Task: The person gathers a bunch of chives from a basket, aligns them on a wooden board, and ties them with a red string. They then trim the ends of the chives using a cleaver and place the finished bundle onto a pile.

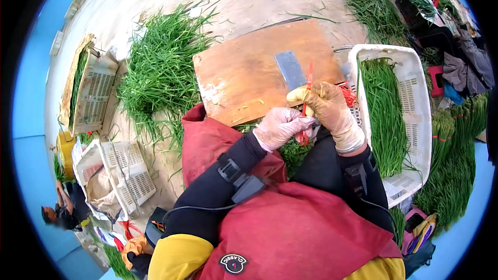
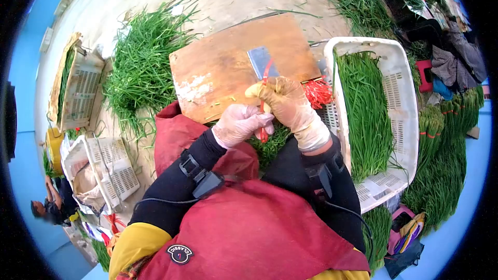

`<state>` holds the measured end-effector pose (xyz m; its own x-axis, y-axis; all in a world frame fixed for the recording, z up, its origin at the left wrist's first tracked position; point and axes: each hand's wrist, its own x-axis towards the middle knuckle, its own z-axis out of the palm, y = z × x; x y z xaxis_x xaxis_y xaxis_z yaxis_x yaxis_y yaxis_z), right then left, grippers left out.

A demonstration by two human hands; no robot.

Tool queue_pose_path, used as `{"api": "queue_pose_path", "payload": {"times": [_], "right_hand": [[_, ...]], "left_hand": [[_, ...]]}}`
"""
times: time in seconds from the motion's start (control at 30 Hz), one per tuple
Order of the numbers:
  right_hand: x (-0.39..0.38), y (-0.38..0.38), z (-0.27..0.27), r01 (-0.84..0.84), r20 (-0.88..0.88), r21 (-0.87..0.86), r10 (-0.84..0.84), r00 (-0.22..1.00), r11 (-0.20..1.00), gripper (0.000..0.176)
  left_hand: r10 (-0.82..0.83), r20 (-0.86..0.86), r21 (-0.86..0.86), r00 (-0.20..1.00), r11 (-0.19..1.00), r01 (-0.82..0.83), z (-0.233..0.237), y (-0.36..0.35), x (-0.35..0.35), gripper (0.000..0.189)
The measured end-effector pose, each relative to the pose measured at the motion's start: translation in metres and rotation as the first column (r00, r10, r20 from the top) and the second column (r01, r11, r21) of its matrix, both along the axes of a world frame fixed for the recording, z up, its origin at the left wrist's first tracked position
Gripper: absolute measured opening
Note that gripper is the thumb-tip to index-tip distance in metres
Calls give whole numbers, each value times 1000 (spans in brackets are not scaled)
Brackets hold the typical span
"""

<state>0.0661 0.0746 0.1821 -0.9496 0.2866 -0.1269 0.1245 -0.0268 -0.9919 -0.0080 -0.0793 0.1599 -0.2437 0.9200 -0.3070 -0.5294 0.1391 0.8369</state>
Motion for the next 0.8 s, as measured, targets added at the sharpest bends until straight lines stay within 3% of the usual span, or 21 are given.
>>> {"api": "queue_pose_path", "payload": {"times": [0.1, 0.17, 0.2, 0.23, 0.3, 0.33, 0.37, 0.43, 0.57, 0.63, 0.8], "right_hand": [[-19, -3, 4, 3, 36, 34, -4, 999, 999, 20], [-34, -2, 8, -37, 86, 106, 28, 996, 994, 17], [-40, -3, -7, -18, -128, 78, 28, 991, 997, 21], [-44, -1, -2, -17, -125, 72, 26, 992, 997, 21], [-51, 5, 14, 20, -195, 99, -1, 981, 995, 31], [-51, 15, 12, 29, -125, 63, -21, 992, 998, 39], [-49, 20, 5, 29, -127, 60, -21, 992, 998, 39], [-45, 29, -11, 199, -20, -121, -203, 979, 973, 35], [-30, 46, -22, 149, 161, -50, -140, 977, 988, 31], [-24, 53, -22, 145, 149, -20, -140, 979, 989, 31], [-12, 77, -10, 180, 34, -131, -177, 984, 975, 31]], "left_hand": [[29, 17, -58, 999, 998, -28, -14, 0, -9, 22], [138, -65, -83, 988, 986, -144, -9, 1, -18, 19], [251, -128, 72, 959, 967, -244, -27, 4, -19, 18], [250, -126, 65, 960, 968, -243, -37, 6, -26, 18], [235, -545, 28, 805, 965, -263, -52, 14, -47, 20], [277, -351, -87, 895, 941, -326, -33, 23, -51, 20], [325, -271, -75, 906, 931, -357, -56, 32, -61, 22], [300, -266, -264, 916, 892, -368, -94, 40, -84, 26], [207, -361, -443, 909, 820, -363, -157, 40, -99, 31], [181, -324, -485, 929, 811, -328, -161, 41, -102, 39], [233, -272, -567, 933, 745, -352, -140, 42, -102, 55]]}}
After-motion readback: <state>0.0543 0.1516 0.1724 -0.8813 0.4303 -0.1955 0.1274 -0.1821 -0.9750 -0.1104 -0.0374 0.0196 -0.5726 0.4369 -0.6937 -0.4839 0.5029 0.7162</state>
